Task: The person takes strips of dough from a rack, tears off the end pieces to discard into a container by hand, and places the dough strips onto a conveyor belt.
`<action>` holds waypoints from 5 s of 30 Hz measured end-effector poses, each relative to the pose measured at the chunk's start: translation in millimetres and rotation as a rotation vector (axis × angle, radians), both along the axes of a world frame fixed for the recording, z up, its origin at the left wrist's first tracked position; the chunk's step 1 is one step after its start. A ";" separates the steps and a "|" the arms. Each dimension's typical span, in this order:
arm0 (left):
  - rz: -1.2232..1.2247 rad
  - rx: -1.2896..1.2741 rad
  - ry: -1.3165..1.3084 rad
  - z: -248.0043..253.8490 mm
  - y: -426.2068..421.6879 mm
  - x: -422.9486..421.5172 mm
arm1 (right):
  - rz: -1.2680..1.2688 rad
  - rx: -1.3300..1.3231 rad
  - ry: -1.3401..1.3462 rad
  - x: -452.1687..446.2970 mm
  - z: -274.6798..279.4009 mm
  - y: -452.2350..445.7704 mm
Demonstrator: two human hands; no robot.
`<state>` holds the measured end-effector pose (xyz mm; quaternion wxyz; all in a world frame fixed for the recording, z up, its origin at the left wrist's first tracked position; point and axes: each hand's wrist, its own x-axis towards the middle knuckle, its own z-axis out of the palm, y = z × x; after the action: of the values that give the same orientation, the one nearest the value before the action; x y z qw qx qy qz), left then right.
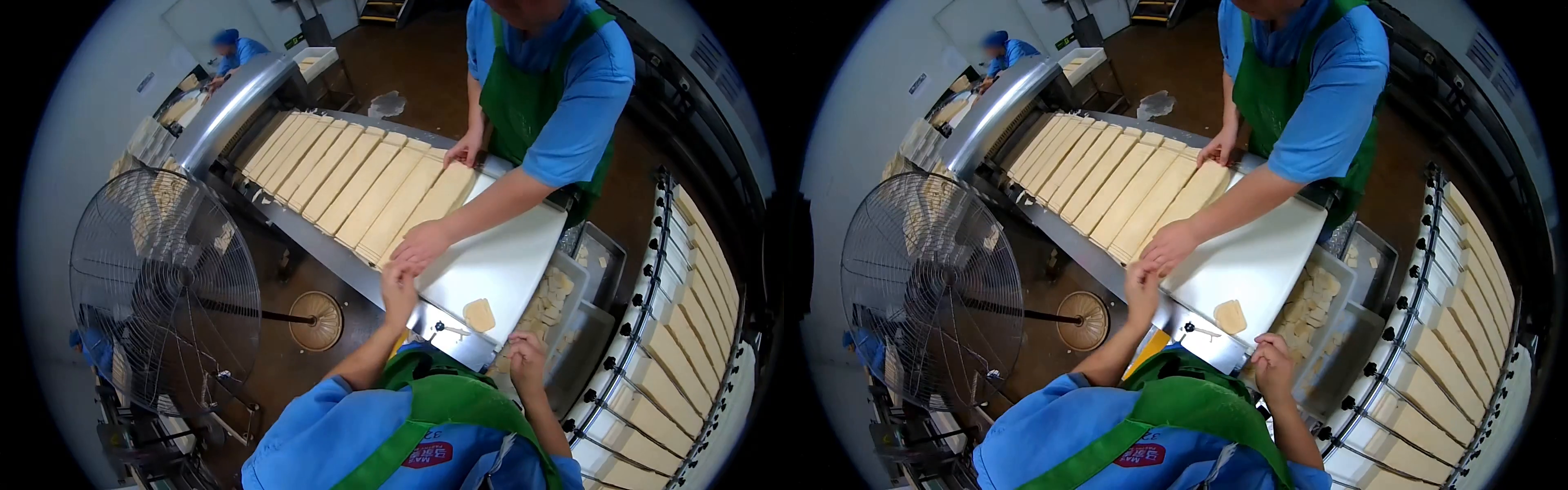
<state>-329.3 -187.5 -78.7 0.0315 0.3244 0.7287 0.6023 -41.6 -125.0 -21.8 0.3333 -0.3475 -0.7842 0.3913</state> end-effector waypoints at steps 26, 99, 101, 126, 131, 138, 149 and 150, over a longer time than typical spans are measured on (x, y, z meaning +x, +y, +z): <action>-0.243 -0.685 -0.055 -16.0 3.9 -119.4 | 0.025 0.223 -0.598 -309.7 -73.5 135.2; -2.326 1.003 0.870 65.3 -13.3 371.0 | -1.769 -0.329 -0.947 398.0 -18.8 -181.8; -2.391 0.992 0.868 54.2 -14.8 377.4 | -1.786 -0.320 -0.963 400.2 -15.5 -181.8; -2.498 0.145 0.918 37.8 -12.2 391.0 | -1.096 0.304 -0.662 233.4 52.2 -222.4; -2.129 0.109 0.498 29.9 24.4 351.1 | -1.021 0.343 -0.875 223.2 39.3 -238.9; -1.409 -0.169 0.303 21.8 71.6 263.9 | -1.047 0.271 -1.015 199.0 53.6 -228.1; -1.650 -0.155 0.859 -34.9 47.8 190.7 | -1.200 0.292 -1.175 189.2 34.5 -217.8; -1.652 -0.153 0.857 -36.7 47.3 189.9 | -1.201 0.293 -1.178 190.4 33.6 -217.8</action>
<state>-139.4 -140.2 -115.3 0.1996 0.9312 0.2543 0.1684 148.7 -342.8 11.8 0.0636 -0.8044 -0.5552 -0.2017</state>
